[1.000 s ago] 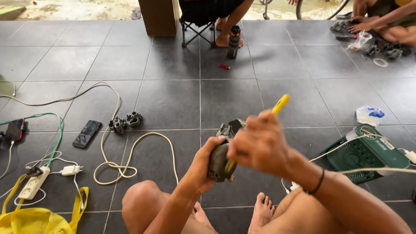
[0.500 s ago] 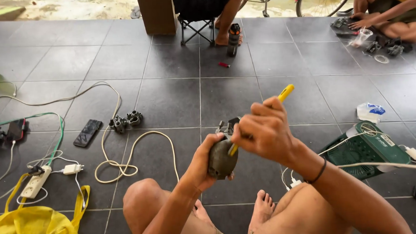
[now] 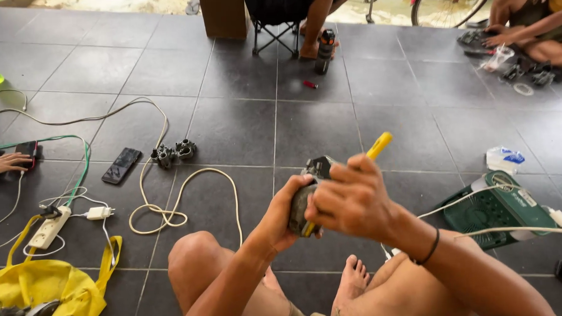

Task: Cleaning a motorcycle engine part using a small hand tool while sitting on the floor.

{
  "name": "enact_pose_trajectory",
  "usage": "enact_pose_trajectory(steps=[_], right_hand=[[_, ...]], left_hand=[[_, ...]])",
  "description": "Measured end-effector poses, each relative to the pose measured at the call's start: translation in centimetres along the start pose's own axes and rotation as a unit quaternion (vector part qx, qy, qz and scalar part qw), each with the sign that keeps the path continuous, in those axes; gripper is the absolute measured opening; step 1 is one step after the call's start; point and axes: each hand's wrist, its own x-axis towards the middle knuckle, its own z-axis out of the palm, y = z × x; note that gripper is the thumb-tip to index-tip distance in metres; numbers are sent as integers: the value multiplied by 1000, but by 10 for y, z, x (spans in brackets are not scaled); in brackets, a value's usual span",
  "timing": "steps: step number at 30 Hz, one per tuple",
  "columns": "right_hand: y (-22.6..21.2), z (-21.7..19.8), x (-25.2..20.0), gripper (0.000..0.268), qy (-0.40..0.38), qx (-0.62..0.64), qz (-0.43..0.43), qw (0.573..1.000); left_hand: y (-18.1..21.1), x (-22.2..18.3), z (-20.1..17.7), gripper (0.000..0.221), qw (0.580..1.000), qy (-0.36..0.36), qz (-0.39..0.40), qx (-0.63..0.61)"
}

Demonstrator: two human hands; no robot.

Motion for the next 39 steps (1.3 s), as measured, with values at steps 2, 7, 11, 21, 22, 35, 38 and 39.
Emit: enact_pose_trajectory(steps=[2, 7, 11, 21, 22, 35, 38, 39], right_hand=[[11, 0, 3, 39, -2, 1, 1, 1000], [-6, 1, 6, 40, 14, -3, 4, 1000], [12, 0, 10, 38, -3, 5, 11, 1000], [18, -5, 5, 38, -20, 6, 37, 999], [28, -6, 5, 41, -12, -1, 57, 998], [3, -3, 6, 34, -30, 10, 15, 999], [12, -5, 6, 34, -44, 20, 9, 999], [21, -5, 5, 39, -25, 16, 31, 999]], left_hand=[[7, -4, 5, 41, 1000, -2, 6, 1], [-1, 6, -3, 41, 1000, 4, 2, -1], [8, -4, 7, 40, 1000, 5, 6, -5], [8, 0, 6, 40, 1000, 11, 4, -5], [10, -3, 8, 41, 1000, 11, 8, -12], [0, 1, 5, 39, 1000, 13, 7, -23], [5, -4, 6, 40, 1000, 12, 15, 0], [8, -7, 9, 40, 1000, 11, 15, -6]])
